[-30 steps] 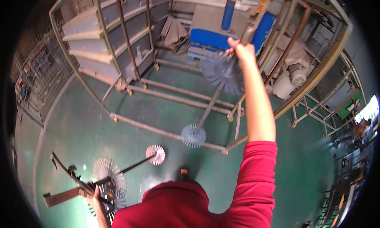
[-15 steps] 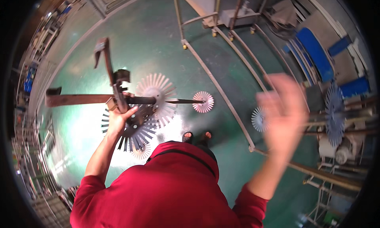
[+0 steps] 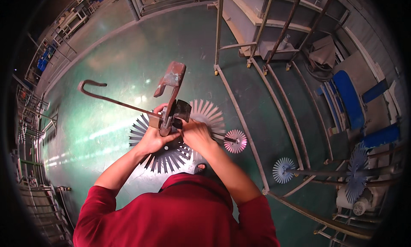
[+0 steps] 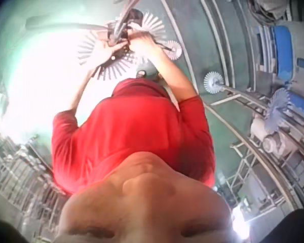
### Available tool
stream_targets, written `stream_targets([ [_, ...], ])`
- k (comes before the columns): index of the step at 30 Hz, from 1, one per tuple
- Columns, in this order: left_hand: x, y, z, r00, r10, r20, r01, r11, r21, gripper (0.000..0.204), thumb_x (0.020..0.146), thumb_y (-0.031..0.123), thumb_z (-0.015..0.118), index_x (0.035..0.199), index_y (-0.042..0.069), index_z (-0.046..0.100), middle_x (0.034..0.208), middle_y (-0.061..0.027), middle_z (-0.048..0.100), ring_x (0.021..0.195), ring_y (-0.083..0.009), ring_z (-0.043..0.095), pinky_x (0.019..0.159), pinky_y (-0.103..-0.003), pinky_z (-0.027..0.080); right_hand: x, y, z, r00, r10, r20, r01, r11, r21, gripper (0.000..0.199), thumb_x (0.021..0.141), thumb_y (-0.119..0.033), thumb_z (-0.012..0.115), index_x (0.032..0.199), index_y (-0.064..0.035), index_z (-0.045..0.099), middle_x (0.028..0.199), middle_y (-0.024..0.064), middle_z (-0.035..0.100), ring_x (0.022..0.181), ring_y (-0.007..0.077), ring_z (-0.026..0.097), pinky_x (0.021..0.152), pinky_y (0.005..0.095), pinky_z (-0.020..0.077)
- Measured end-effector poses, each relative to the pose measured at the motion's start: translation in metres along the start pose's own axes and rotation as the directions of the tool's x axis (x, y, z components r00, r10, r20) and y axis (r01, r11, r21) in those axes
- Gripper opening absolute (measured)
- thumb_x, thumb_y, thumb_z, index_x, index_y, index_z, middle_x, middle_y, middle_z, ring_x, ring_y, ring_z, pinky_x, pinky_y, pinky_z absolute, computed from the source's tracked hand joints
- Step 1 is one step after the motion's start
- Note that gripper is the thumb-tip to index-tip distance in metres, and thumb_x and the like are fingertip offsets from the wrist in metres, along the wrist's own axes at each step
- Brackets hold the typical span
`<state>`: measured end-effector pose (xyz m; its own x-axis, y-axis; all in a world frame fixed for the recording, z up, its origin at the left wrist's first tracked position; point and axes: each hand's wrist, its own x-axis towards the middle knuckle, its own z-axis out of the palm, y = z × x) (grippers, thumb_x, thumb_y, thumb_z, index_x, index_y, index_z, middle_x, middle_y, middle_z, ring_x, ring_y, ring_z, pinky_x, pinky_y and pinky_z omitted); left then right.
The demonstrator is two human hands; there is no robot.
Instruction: The person picks up two long metal rods with circular serrated discs and carries them across a workshop, then hangs them onto a metal rack by their hooks.
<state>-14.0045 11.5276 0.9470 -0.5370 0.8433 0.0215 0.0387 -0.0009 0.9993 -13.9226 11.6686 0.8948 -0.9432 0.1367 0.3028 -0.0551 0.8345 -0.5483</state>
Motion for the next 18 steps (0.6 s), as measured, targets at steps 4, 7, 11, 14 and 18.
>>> stream_targets([
  [4,0.020,-0.005,-0.011,0.996,0.082,0.042,-0.087,0.982,0.166,0.096,0.071,-0.005,0.066,0.141,0.010,0.003,0.128,-0.0112,0.041,0.117,-0.0218,0.043,0.099,-0.034,0.035,0.009,0.002,-0.001,0.990,0.138,-0.032,-0.141,0.984,-0.110,0.017,0.075,-0.012,0.061,0.086,-0.0006,0.055,0.075,0.0176,0.059,0.067,0.0357,0.059,0.059,0.0431,0.0477],
  [7,0.029,-0.002,-0.010,0.992,0.099,0.080,-0.117,0.954,0.274,0.106,0.069,-0.004,0.067,0.143,0.011,-0.007,0.136,-0.0118,0.032,0.122,-0.0216,0.037,0.103,-0.033,0.029,0.008,0.020,0.006,0.987,0.131,-0.097,-0.146,0.975,-0.169,0.021,0.077,-0.015,0.061,0.090,-0.0015,0.052,0.076,0.0174,0.059,0.067,0.0351,0.059,0.059,0.0427,0.0478],
  [11,0.036,-0.001,0.003,0.990,-0.056,0.130,0.027,0.976,0.217,0.108,0.067,-0.004,0.063,0.142,0.015,-0.013,0.141,-0.0180,0.023,0.128,-0.0277,0.028,0.104,-0.032,0.024,0.011,0.025,-0.031,0.920,0.387,-0.063,-0.391,0.895,-0.215,0.028,0.077,-0.010,0.059,0.100,-0.0003,0.045,0.085,0.0213,0.060,0.078,0.0378,0.060,0.067,0.0447,0.0479],
  [14,0.043,-0.011,0.006,0.982,-0.112,0.152,0.102,0.992,0.072,0.101,0.067,-0.005,0.061,0.143,0.016,-0.002,0.119,-0.0103,0.044,0.093,-0.0195,0.051,0.084,-0.028,0.042,0.005,0.048,-0.067,0.867,0.490,-0.084,-0.495,0.836,-0.236,0.031,0.076,-0.007,0.058,0.102,0.0012,0.042,0.087,0.0248,0.060,0.079,0.0416,0.060,0.070,0.0479,0.0478],
  [18,0.048,-0.036,0.004,0.998,-0.039,0.046,0.031,0.985,0.170,0.066,0.066,-0.011,0.058,0.125,0.009,0.036,0.074,0.0030,0.040,0.063,-0.0077,0.039,0.059,-0.023,0.036,-0.007,0.073,-0.121,0.808,0.545,-0.226,-0.585,0.790,-0.183,0.045,0.075,-0.011,0.061,0.112,0.0058,0.042,0.084,0.0281,0.060,0.079,0.0439,0.059,0.072,0.0487,0.0474],
])
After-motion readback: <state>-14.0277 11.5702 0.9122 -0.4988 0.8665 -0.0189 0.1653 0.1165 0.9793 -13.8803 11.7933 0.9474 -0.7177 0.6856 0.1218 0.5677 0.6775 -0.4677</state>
